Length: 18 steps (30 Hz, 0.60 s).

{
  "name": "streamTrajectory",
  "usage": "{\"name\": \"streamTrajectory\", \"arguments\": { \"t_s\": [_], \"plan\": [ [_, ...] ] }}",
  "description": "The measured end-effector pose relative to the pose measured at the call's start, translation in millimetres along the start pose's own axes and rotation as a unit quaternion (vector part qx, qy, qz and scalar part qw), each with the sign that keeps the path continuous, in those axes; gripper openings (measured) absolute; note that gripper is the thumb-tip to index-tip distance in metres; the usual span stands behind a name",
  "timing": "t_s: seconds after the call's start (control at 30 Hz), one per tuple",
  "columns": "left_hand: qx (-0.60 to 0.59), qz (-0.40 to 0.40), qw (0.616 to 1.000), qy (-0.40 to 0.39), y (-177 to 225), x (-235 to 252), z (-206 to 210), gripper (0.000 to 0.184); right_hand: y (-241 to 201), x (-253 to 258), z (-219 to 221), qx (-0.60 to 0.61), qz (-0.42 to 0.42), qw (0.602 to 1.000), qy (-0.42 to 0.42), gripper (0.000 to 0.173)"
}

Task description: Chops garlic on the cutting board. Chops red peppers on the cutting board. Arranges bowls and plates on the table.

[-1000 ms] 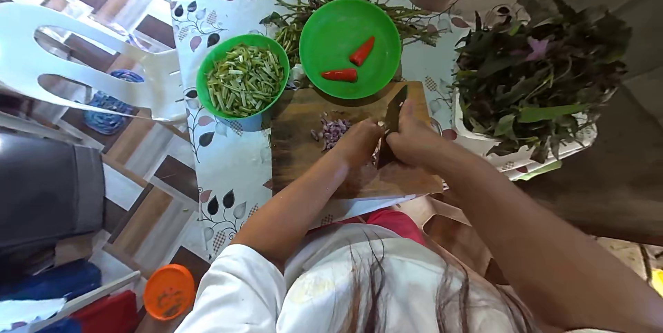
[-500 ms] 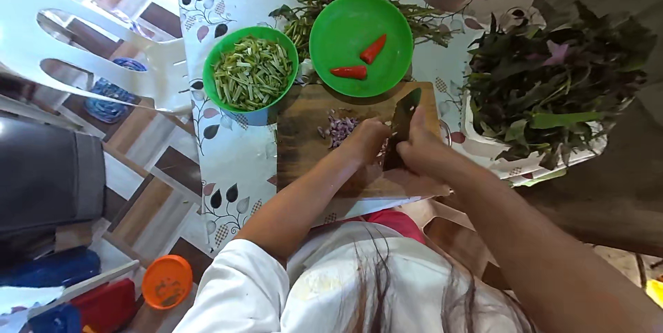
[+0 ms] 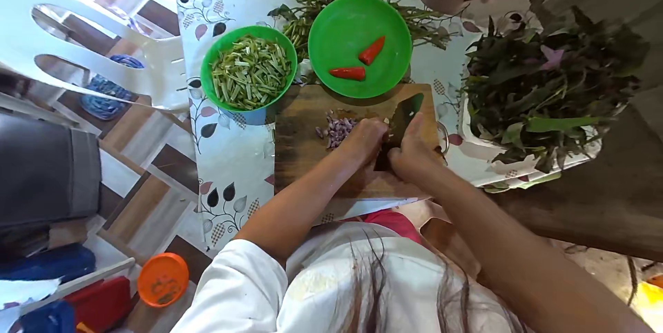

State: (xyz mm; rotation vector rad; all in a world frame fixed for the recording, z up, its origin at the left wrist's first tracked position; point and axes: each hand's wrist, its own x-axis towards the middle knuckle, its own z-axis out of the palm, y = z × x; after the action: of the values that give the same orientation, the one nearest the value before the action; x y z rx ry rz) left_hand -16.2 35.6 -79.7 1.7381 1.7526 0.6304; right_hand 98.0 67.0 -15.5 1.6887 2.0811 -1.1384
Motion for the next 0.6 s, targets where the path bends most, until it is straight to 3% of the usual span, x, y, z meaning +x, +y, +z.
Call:
{"name": "streamTrajectory", "arguments": {
  "t_s": [0.1,0.23,0.4,0.6],
  "plan": [
    [-0.044,0.017,0.999,0.021,-2.6,-2.8,2.3,0.012,-7.0,4.0,-16.7,-0.006,0.011,0.999,-0.032,0.088],
    [-0.012,0.003,1.000,0.017,0.6,-1.2,1.3,0.013,-2.6,-0.5,4.8,0.018,0.000,1.000,-0.007,0.097],
    [-0.031,-0.009,0.999,0.011,-2.4,-0.3,-0.6,0.014,-6.1,5.9,-14.7,0.030,-0.002,0.999,-0.039,0.085],
    [-0.006,-0.042,0.998,-0.038,1.3,4.7,-8.8,0.015,1.2,2.8,0.6,0.026,0.000,1.000,-0.007,0.091]
  ]
}}
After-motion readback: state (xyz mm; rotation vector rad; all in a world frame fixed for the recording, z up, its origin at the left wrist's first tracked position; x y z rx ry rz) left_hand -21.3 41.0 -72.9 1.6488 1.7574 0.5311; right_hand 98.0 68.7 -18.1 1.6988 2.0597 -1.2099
